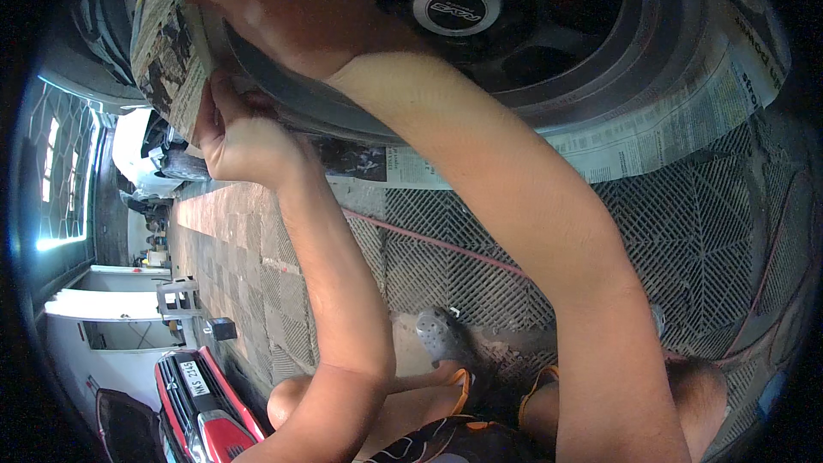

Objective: The person applies newspaper strips and masking tape around the rim of a car tire to protect the tire surface. The person smooths the newspaper and secures it with tape along the rim edge.

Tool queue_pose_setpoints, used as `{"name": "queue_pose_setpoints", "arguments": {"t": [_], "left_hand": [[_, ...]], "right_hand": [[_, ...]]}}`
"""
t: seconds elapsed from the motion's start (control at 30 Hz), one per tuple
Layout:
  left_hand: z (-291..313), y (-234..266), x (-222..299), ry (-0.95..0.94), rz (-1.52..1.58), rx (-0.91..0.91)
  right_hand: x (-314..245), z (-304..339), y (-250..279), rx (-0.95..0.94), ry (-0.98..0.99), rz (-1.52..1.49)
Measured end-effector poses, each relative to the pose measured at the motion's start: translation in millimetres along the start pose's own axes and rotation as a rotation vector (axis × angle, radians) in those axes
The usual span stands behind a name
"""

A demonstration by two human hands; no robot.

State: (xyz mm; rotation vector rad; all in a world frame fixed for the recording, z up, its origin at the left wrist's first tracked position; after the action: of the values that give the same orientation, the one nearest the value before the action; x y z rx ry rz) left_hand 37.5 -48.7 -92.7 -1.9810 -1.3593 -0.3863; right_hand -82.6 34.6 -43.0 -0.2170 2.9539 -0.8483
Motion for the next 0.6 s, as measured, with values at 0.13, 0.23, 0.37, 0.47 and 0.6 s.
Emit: {"name": "queue_pose_setpoints", "arguments": {"t": [0.13, 0.23, 0.37, 0.47, 0.6], "left_hand": [[0.5, 0.8, -1.3, 0.006, -0.052, -0.006], [0.1, -0.1, -3.1, 0.031, -0.06, 0.032], [-0.6, -3.2, -4.3, 0.059, -0.039, 0.058], [1.0, -3.4, -2.9, 0.061, -0.064, 0.096], [1.8, -0.9, 0.1, 0.054, -0.047, 0.105]], "right_hand": [[-2.8, 0.4, -3.6, -0.07, -0.036, 0.091], [-5.4, 0.3, -1.7, -0.036, -0.02, 0.117], [-5.4, 2.1, -3.2, -0.038, -0.111, 0.071], [-4.7, 4.0, -3.0, -0.003, -0.129, 0.013], [-4.9, 6.9, 5.2, -0.069, -0.152, -0.043]]}}
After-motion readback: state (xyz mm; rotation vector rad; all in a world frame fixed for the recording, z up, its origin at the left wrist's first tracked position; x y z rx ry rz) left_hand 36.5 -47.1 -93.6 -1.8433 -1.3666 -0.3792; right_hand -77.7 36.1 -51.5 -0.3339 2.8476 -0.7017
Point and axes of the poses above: each hand's wrist, its own z-axis away from the middle knuckle, its own y-axis out of the back of the hand, x = y × z, the point moved 2 cm from there along -z, towards the middle knuckle, and after that the axes turned 2 degrees about -y, right-handed, at the moved point
